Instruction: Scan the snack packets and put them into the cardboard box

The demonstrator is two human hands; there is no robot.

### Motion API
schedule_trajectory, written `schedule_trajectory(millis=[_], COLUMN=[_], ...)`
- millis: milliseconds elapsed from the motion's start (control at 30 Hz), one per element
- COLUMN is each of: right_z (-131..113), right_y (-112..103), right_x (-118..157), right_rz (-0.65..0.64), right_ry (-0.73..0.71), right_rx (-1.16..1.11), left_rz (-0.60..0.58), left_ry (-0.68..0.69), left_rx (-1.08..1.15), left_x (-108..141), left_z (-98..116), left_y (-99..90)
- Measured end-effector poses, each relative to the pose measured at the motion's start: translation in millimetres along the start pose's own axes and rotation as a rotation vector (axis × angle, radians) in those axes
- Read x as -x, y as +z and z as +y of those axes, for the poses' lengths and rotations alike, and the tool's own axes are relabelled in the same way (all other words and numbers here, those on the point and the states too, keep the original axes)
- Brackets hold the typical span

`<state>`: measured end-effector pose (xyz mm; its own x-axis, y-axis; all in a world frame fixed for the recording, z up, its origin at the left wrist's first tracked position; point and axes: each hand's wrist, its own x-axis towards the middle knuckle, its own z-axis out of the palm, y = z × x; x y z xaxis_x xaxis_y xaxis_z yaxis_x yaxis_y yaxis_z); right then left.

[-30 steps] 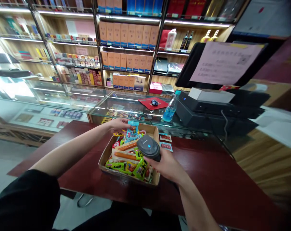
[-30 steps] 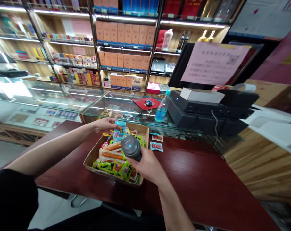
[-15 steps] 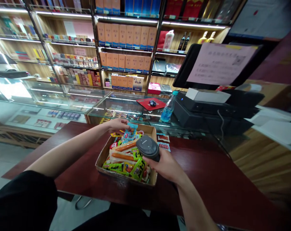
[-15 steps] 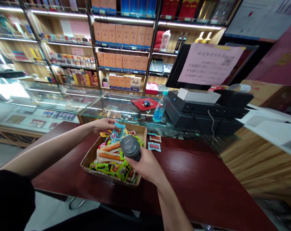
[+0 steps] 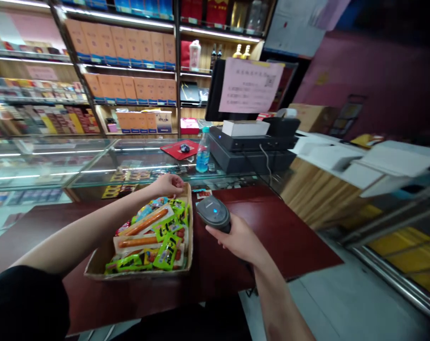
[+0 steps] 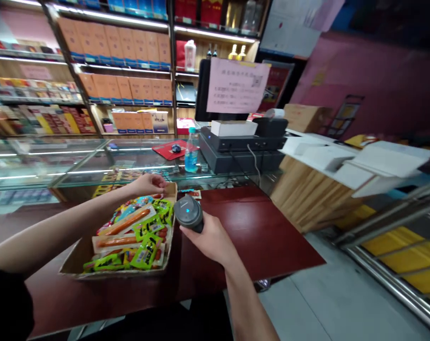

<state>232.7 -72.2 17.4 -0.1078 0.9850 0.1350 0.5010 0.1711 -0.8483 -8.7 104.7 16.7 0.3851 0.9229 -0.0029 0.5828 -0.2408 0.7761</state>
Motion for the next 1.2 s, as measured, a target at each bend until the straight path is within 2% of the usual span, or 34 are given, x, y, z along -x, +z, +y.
schedule_trajectory(millis=[167, 300, 400, 467, 600, 767, 867, 1033, 1200], right_z=[17, 28, 36, 41, 45, 45, 42, 33, 22], right_y=[-38, -59, -69, -74, -78, -75, -70, -54, -29], right_x=[22, 41, 54, 60, 68, 65, 58, 38, 13], right_rz=[0.116, 0.194, 0.237, 0.249, 0.269, 0.253, 0.232, 0.168, 0.061], right_ry=[0.061, 0.113, 0.156, 0.172, 0.183, 0.171, 0.143, 0.113, 0.084], right_rx=[0.023, 0.036, 0.052, 0.061, 0.063, 0.044, 0.032, 0.014, 0.018], left_rz=[-0.153, -0.275, -0.282, -0.307, -0.411, -0.378, -0.406, -0.452, -0.462], left_ry=[0.094, 0.084, 0.136, 0.116, 0.034, 0.058, 0.014, -0.237, -0.265], left_rx=[-0.073, -0.243, -0.542, -0.745, -0.904, -0.836, -0.562, 0.059, 0.321], left_x=[-33, -51, -61, -66, -69, -69, -69, -58, -30], left_z=[23, 34, 34, 29, 17, 14, 19, 29, 23], left_y=[71.1, 118.3, 141.5, 151.9, 162.7, 156.7, 141.0, 91.5, 27.7])
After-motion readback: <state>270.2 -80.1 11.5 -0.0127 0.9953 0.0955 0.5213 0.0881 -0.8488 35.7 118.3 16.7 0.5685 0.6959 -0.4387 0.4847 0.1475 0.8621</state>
